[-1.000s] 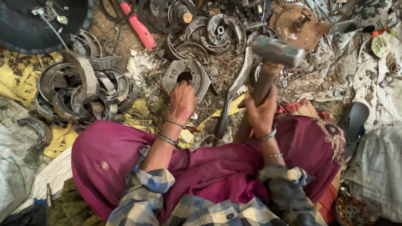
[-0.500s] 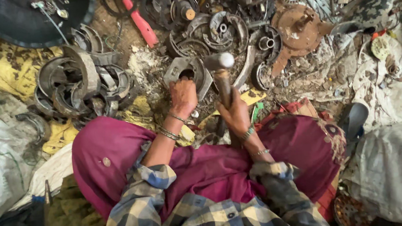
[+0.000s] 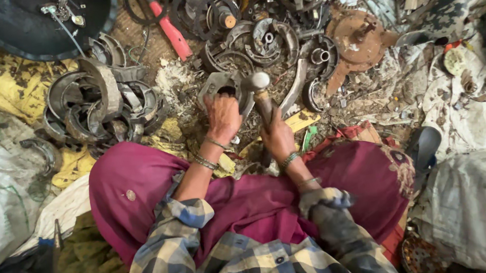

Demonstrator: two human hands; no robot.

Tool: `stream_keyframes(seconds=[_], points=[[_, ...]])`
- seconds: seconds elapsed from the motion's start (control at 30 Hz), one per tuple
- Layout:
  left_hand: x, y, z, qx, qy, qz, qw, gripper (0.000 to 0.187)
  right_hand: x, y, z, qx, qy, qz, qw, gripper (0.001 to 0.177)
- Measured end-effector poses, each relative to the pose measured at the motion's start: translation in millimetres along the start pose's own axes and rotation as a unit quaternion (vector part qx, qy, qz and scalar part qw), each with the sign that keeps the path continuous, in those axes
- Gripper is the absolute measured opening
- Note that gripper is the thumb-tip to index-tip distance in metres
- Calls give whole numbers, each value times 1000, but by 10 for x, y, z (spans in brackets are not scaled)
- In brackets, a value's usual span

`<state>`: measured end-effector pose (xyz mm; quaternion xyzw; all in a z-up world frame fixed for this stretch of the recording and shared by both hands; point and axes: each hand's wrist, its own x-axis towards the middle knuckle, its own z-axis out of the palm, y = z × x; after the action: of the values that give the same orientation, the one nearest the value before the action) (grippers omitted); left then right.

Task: The person sits on the floor and uses a hammer and chisel to shape or separate a metal part placed on a hexagonal anvil. They repeatedly strike the chisel with the hammer, adjusting the part's position as needed.

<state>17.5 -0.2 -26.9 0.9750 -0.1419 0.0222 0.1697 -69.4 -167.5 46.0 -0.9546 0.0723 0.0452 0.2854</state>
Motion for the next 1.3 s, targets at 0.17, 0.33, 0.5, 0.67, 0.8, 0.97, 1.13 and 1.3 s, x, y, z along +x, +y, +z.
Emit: stream_keyframes(seconds=[0.17,0.33,0.5,0.67,0.8,0.97,1.13,1.3], points=[[-56,-98,14,-4,-40,-6,999,16,-98,-123,-186,131,1,79,988,60],[-70,-72,-102,-15,-11,2,1000,17,-321,-491,-825,179,234,-117,948,57],[-60,-30,-81,-12,6,-4,1000,18,-176,-378,-869,238,330,-224,885,56],[-89,-62,-35,-80,61,13,995,20,27,-9,-57,-25,45,-11,999,63],[-1,-74,-128,-8,7,-20,1000,19,76,101,37,14,37,-26,999,62],[-114,-24,-201,1,-8,19,1000,17,-199,-213,-520,148,79,10,986,67],[-135,63,-206,12,-3,4,1000,15,-231,-366,-847,113,299,-180,930,60],[-120,27,-152,-8,4,6,1000,16,30,-153,-321,100,183,-29,978,56]])
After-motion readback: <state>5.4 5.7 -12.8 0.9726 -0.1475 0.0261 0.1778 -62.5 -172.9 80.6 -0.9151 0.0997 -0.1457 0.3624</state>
